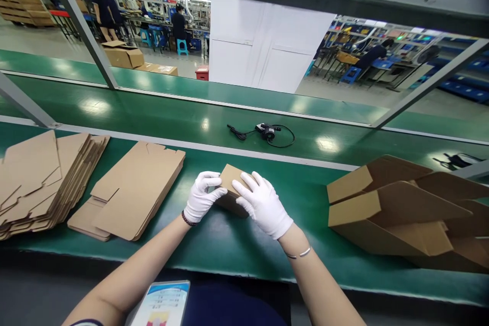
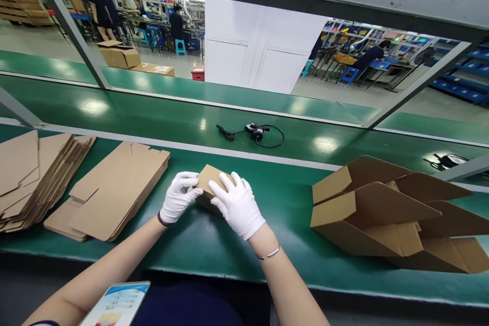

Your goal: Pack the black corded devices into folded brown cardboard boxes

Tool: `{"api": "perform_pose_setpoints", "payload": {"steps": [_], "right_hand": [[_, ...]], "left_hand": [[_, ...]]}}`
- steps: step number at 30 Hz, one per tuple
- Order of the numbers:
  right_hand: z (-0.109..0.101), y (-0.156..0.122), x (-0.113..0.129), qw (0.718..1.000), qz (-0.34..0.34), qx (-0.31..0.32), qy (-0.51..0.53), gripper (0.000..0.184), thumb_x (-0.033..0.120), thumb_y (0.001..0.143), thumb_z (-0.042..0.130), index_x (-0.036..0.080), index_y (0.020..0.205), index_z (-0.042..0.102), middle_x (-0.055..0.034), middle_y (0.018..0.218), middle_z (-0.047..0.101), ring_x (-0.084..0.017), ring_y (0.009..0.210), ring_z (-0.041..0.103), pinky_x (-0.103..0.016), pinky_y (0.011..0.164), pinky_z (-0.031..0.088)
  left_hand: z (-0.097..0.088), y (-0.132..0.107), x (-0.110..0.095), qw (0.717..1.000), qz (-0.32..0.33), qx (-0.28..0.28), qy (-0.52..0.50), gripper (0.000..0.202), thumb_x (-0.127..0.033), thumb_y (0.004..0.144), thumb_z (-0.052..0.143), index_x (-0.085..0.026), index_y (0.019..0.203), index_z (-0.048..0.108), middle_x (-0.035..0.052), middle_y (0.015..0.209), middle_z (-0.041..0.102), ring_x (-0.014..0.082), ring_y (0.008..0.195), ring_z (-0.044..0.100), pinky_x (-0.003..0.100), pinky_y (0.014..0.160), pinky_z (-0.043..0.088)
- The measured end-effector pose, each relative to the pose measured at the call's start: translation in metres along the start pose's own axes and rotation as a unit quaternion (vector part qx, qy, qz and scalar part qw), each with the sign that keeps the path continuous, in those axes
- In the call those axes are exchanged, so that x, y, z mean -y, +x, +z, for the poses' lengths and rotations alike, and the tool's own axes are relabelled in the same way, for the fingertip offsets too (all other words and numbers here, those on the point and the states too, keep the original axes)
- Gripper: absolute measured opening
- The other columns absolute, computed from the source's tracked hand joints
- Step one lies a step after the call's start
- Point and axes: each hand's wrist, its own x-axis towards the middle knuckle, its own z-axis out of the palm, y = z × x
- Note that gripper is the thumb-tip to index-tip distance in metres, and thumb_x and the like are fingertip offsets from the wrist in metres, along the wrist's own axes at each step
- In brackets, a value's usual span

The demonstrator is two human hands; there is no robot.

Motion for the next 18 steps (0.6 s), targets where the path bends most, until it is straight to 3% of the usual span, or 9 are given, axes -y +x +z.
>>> {"api": "perform_pose_setpoints", "payload": {"steps": [5,8,11,13,15,17,18], "right_hand": [[0.002,-0.003,0.012,0.999,0.029,0.015,-0.029,0.066,0.063,0.083,0.055,0.031,0.140,0.044,-0.0168,0.147,0.033,-0.043,0.132,0.026,-0.061,0.102,0.022],[0.003,0.014,0.022,0.996,0.048,0.024,-0.065,0.073,0.057,0.079,0.064,0.032,0.142,0.038,-0.0187,0.147,0.030,-0.043,0.129,0.029,-0.062,0.101,0.020],[0.000,0.042,0.023,0.996,0.040,0.047,-0.063,0.078,0.049,0.078,0.065,0.027,0.145,0.032,-0.0203,0.141,0.036,-0.038,0.118,0.042,-0.053,0.096,0.030],[-0.003,0.056,0.013,0.996,0.013,0.067,-0.051,0.081,0.046,0.075,0.064,0.026,0.146,0.030,-0.0180,0.134,0.043,-0.033,0.108,0.048,-0.045,0.091,0.036],[-0.005,0.061,-0.007,0.996,-0.003,0.076,-0.056,0.084,0.046,0.072,0.066,0.025,0.145,0.030,-0.0156,0.128,0.046,-0.031,0.105,0.050,-0.041,0.087,0.038],[-0.004,0.063,-0.036,0.994,0.013,0.060,-0.086,0.082,0.043,0.071,0.065,0.023,0.143,0.032,-0.0153,0.124,0.048,-0.031,0.103,0.050,-0.039,0.084,0.038],[-0.002,0.064,-0.053,0.993,0.030,0.044,-0.108,0.080,0.042,0.071,0.065,0.023,0.142,0.033,-0.0154,0.124,0.048,-0.031,0.101,0.050,-0.039,0.082,0.038]], "left_hand": [[0.002,-0.005,0.014,0.995,0.090,0.031,0.011,0.034,-0.024,0.077,0.075,-0.026,0.105,0.056,0.0091,0.121,0.055,0.0231,0.114,0.058,0.044,0.090,0.054],[0.006,-0.003,0.017,0.992,0.119,0.034,0.029,0.028,-0.027,0.080,0.071,-0.026,0.103,0.055,0.0092,0.121,0.056,0.0226,0.113,0.059,0.042,0.087,0.055],[0.004,0.000,0.012,0.990,0.121,0.041,0.057,0.024,-0.026,0.084,0.066,-0.024,0.106,0.055,0.0105,0.120,0.056,0.0214,0.110,0.061,0.042,0.089,0.054],[-0.009,0.004,0.006,0.984,0.112,0.080,0.113,0.029,-0.026,0.085,0.064,-0.024,0.112,0.057,0.0119,0.125,0.056,0.0229,0.113,0.059,0.044,0.094,0.051],[-0.032,0.011,0.002,0.952,0.053,0.161,0.255,0.043,-0.034,0.082,0.066,-0.025,0.122,0.055,0.0131,0.135,0.051,0.0274,0.124,0.051,0.048,0.102,0.045],[-0.061,0.021,0.002,0.885,-0.052,0.217,0.409,0.058,-0.044,0.077,0.068,-0.023,0.129,0.052,0.0156,0.142,0.045,0.0341,0.132,0.042,0.052,0.105,0.039],[-0.076,0.028,0.004,0.853,-0.103,0.220,0.463,0.063,-0.047,0.075,0.068,-0.021,0.130,0.052,0.0176,0.143,0.044,0.0373,0.133,0.038,0.055,0.105,0.037]]}}
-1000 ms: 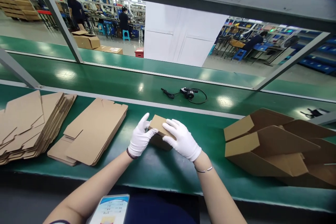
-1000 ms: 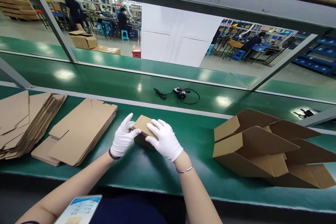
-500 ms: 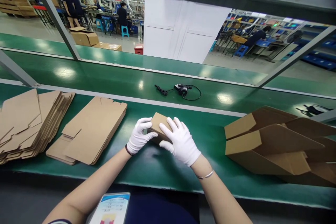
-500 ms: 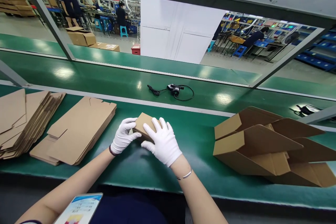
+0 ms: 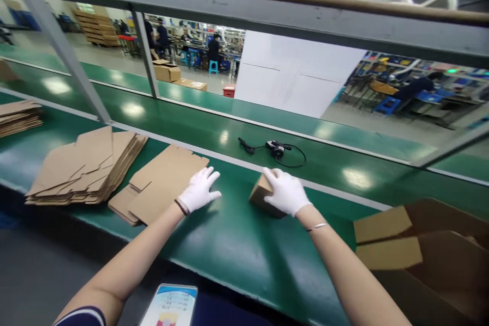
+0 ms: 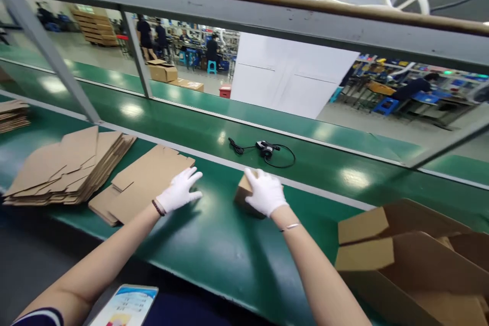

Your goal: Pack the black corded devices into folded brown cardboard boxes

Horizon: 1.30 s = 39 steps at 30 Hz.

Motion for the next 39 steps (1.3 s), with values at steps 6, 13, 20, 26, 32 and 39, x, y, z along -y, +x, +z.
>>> {"api": "perform_pose_setpoints", "payload": {"steps": [6,13,20,26,32,39], "right_hand": [[0.037,0.012,-0.100,0.981,0.087,-0.084,-0.153,0.071,0.023,0.075,0.063,0.022,0.141,0.038,-0.0185,0.127,0.045,-0.034,0.105,0.044,-0.048,0.091,0.031],[0.082,0.005,-0.175,0.963,0.218,-0.065,-0.141,0.063,0.009,0.084,0.039,0.022,0.145,0.032,-0.0154,0.146,0.032,-0.034,0.127,0.028,-0.048,0.094,0.031],[0.104,0.021,-0.178,0.957,0.268,-0.056,-0.094,0.065,0.012,0.083,0.038,0.012,0.147,0.026,-0.0183,0.150,0.026,-0.034,0.127,0.031,-0.048,0.095,0.035],[0.109,0.023,-0.135,0.964,0.250,-0.069,-0.054,0.062,0.029,0.086,0.047,0.009,0.143,0.034,-0.0211,0.152,0.020,-0.037,0.134,0.026,-0.050,0.103,0.029],[0.106,0.022,-0.043,0.953,0.154,-0.149,0.215,0.057,0.038,0.088,0.045,0.010,0.138,0.044,-0.0178,0.153,0.022,-0.034,0.142,0.017,-0.049,0.112,0.024],[-0.012,0.031,0.057,0.663,0.015,-0.197,0.722,0.075,0.054,0.088,0.055,0.024,0.150,0.025,-0.0062,0.153,0.029,-0.026,0.139,0.030,-0.046,0.114,0.027]], "left_hand": [[-0.027,0.038,0.052,0.984,-0.168,0.028,0.052,0.077,-0.061,0.073,0.058,-0.015,0.133,0.045,0.0224,0.147,0.034,0.0446,0.136,0.024,0.066,0.102,0.025],[-0.021,0.068,0.044,0.964,-0.236,0.106,0.067,0.050,-0.047,0.076,0.053,-0.015,0.114,0.060,0.0232,0.128,0.051,0.0427,0.122,0.039,0.067,0.091,0.033],[-0.029,0.069,0.035,0.965,-0.220,0.119,0.075,0.035,-0.035,0.081,0.045,-0.015,0.105,0.062,0.0193,0.122,0.058,0.0368,0.117,0.048,0.055,0.088,0.043],[-0.081,0.075,0.037,0.969,-0.228,0.040,0.090,0.035,-0.024,0.085,0.039,-0.009,0.110,0.061,0.0212,0.106,0.067,0.0313,0.098,0.064,0.040,0.081,0.049],[-0.207,0.054,0.026,0.934,-0.263,-0.192,0.148,0.041,-0.025,0.093,0.030,-0.011,0.125,0.053,0.0201,0.112,0.066,0.0329,0.107,0.062,0.044,0.091,0.046],[-0.196,0.036,-0.041,0.899,-0.105,-0.366,-0.218,0.044,-0.040,0.088,0.047,-0.017,0.122,0.059,0.0084,0.122,0.065,0.0250,0.117,0.057,0.037,0.106,0.041]]}}
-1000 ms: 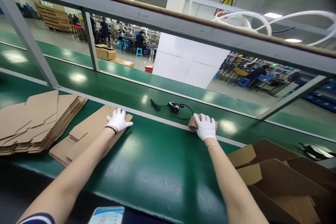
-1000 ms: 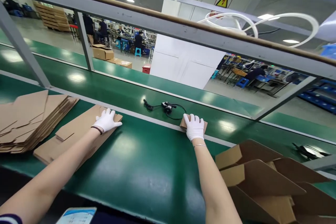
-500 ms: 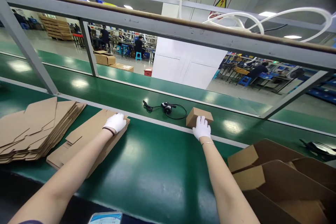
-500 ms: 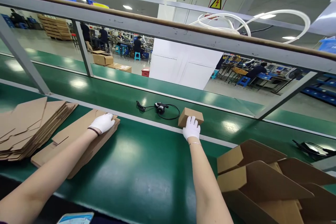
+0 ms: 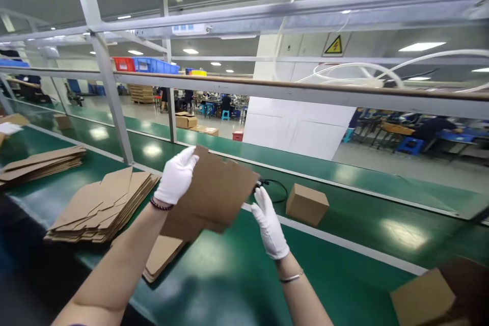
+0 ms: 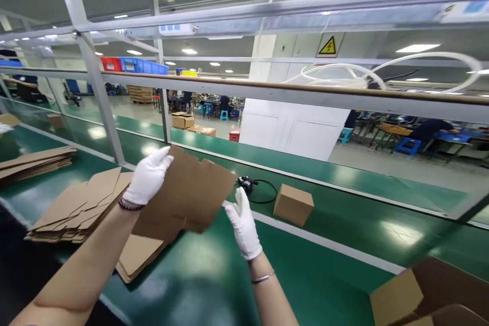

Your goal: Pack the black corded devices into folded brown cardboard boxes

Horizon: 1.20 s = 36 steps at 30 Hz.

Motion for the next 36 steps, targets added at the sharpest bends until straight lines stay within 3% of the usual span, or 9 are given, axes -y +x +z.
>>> {"api": "perform_pose_setpoints", "payload": {"steps": [7,10,12,15,18,22,26,31,36], "right_hand": [[0.004,-0.049,0.072,0.981,-0.036,0.055,0.182,0.058,0.053,0.092,0.049,0.028,0.143,0.040,-0.0043,0.149,0.038,-0.028,0.137,0.034,-0.046,0.112,0.032],[-0.013,-0.071,0.072,0.990,-0.068,0.049,0.110,0.059,0.057,0.073,0.072,0.028,0.123,0.059,-0.0030,0.155,0.026,-0.033,0.140,0.025,-0.047,0.113,0.029],[-0.028,-0.076,0.067,0.994,-0.074,-0.035,0.069,0.051,0.053,0.065,0.080,0.027,0.105,0.064,-0.0031,0.155,0.024,-0.034,0.139,0.026,-0.048,0.111,0.030],[-0.047,-0.072,0.058,0.977,-0.072,-0.191,0.061,0.044,0.042,0.065,0.082,0.026,0.099,0.058,-0.0071,0.140,0.046,-0.033,0.125,0.045,-0.048,0.100,0.041],[-0.051,-0.067,0.053,0.977,-0.085,-0.166,0.106,0.039,0.046,0.069,0.075,0.024,0.096,0.057,-0.0072,0.105,0.062,-0.029,0.098,0.058,-0.044,0.083,0.049],[-0.035,-0.068,0.058,0.974,-0.078,-0.082,0.198,0.035,0.051,0.076,0.067,0.026,0.099,0.056,-0.0013,0.078,0.057,-0.022,0.075,0.059,-0.040,0.073,0.052],[-0.018,-0.071,0.066,0.974,0.012,-0.089,0.208,0.059,0.059,0.085,0.056,0.031,0.135,0.043,-0.0102,0.123,0.058,-0.030,0.106,0.060,-0.049,0.086,0.052],[-0.011,-0.075,0.065,0.999,0.020,-0.027,0.022,0.060,0.064,0.079,0.061,0.029,0.128,0.058,-0.0079,0.146,0.041,-0.035,0.131,0.040,-0.051,0.104,0.040],[-0.018,-0.074,0.053,0.981,-0.077,-0.142,-0.110,0.040,0.050,0.083,0.064,0.031,0.118,0.062,-0.0062,0.142,0.045,-0.033,0.131,0.039,-0.055,0.108,0.033]], "left_hand": [[0.091,-0.054,-0.011,0.993,-0.066,0.044,-0.082,0.105,-0.059,0.067,0.070,-0.012,0.148,0.024,0.0202,0.141,0.039,0.0347,0.136,0.035,0.052,0.112,0.029],[0.100,-0.067,-0.016,0.978,-0.051,0.098,-0.175,0.086,-0.060,0.070,0.067,-0.015,0.139,0.042,0.0162,0.137,0.046,0.0322,0.131,0.042,0.049,0.112,0.030],[0.098,-0.077,-0.019,0.942,-0.056,0.164,-0.286,0.065,-0.060,0.077,0.061,-0.017,0.125,0.056,0.0137,0.130,0.055,0.0312,0.125,0.049,0.047,0.110,0.034],[0.092,-0.096,-0.025,0.826,-0.135,0.284,-0.467,0.050,-0.060,0.086,0.047,-0.018,0.108,0.064,0.0131,0.115,0.065,0.0311,0.108,0.061,0.047,0.096,0.046],[0.089,-0.113,-0.034,0.762,-0.139,0.289,-0.563,0.036,-0.054,0.085,0.054,-0.018,0.085,0.061,0.0087,0.092,0.066,0.0244,0.085,0.064,0.041,0.083,0.050],[0.089,-0.118,-0.034,0.779,-0.115,0.225,-0.574,0.039,-0.048,0.078,0.066,-0.019,0.063,0.045,-0.0022,0.059,0.048,0.0128,0.058,0.049,0.029,0.066,0.046],[0.085,-0.112,-0.021,0.828,-0.122,0.160,-0.523,0.048,-0.058,0.077,0.063,-0.020,0.060,0.040,-0.0040,0.052,0.041,0.0114,0.049,0.041,0.027,0.055,0.039],[0.082,-0.104,-0.016,0.846,-0.093,0.125,-0.509,0.048,-0.066,0.074,0.062,-0.019,0.068,0.051,-0.0047,0.049,0.042,0.0126,0.051,0.045,0.029,0.060,0.044],[0.085,-0.110,-0.027,0.851,-0.111,0.158,-0.488,0.043,-0.055,0.079,0.065,-0.022,0.107,0.061,0.0090,0.116,0.062,0.0235,0.106,0.059,0.038,0.094,0.045]]}}
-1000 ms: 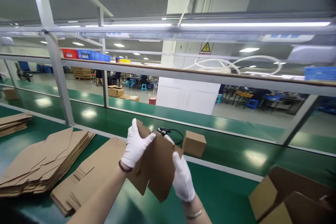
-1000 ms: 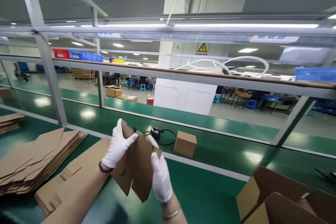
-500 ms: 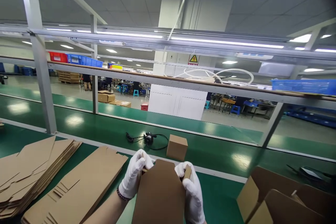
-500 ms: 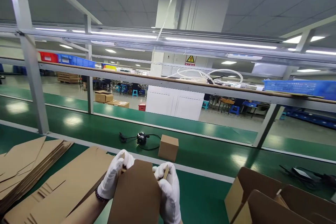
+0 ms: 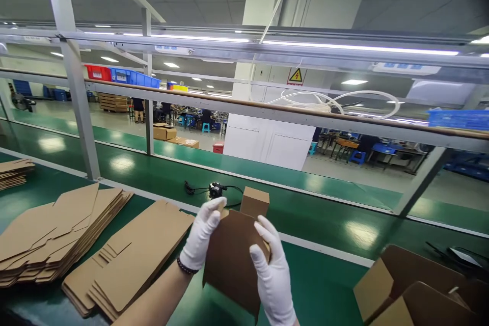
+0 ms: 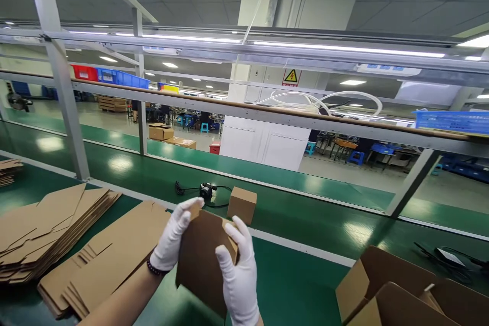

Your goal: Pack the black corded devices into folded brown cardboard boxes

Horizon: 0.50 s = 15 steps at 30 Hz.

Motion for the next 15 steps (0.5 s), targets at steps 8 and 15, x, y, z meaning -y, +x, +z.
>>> {"api": "perform_pose_setpoints", "payload": {"steps": [8,15], "right_hand": [[0.004,-0.007,-0.004,0.982,-0.175,-0.042,-0.061,0.007,0.030,0.090,0.055,0.024,0.092,0.057,-0.0087,0.120,0.056,-0.030,0.115,0.052,-0.051,0.097,0.041],[0.002,-0.010,0.005,0.958,-0.239,-0.032,-0.155,0.025,0.016,0.087,0.049,0.023,0.107,0.063,-0.0084,0.136,0.049,-0.030,0.119,0.051,-0.054,0.096,0.044]], "left_hand": [[0.001,-0.012,0.004,0.989,0.050,0.058,0.124,0.026,-0.042,0.081,0.064,-0.019,0.071,0.057,0.0107,0.114,0.060,0.0280,0.111,0.055,0.041,0.100,0.039],[-0.003,-0.016,0.002,0.962,0.133,0.074,0.225,0.019,-0.030,0.086,0.053,-0.021,0.085,0.071,0.0090,0.121,0.056,0.0259,0.111,0.054,0.041,0.101,0.041]]}}
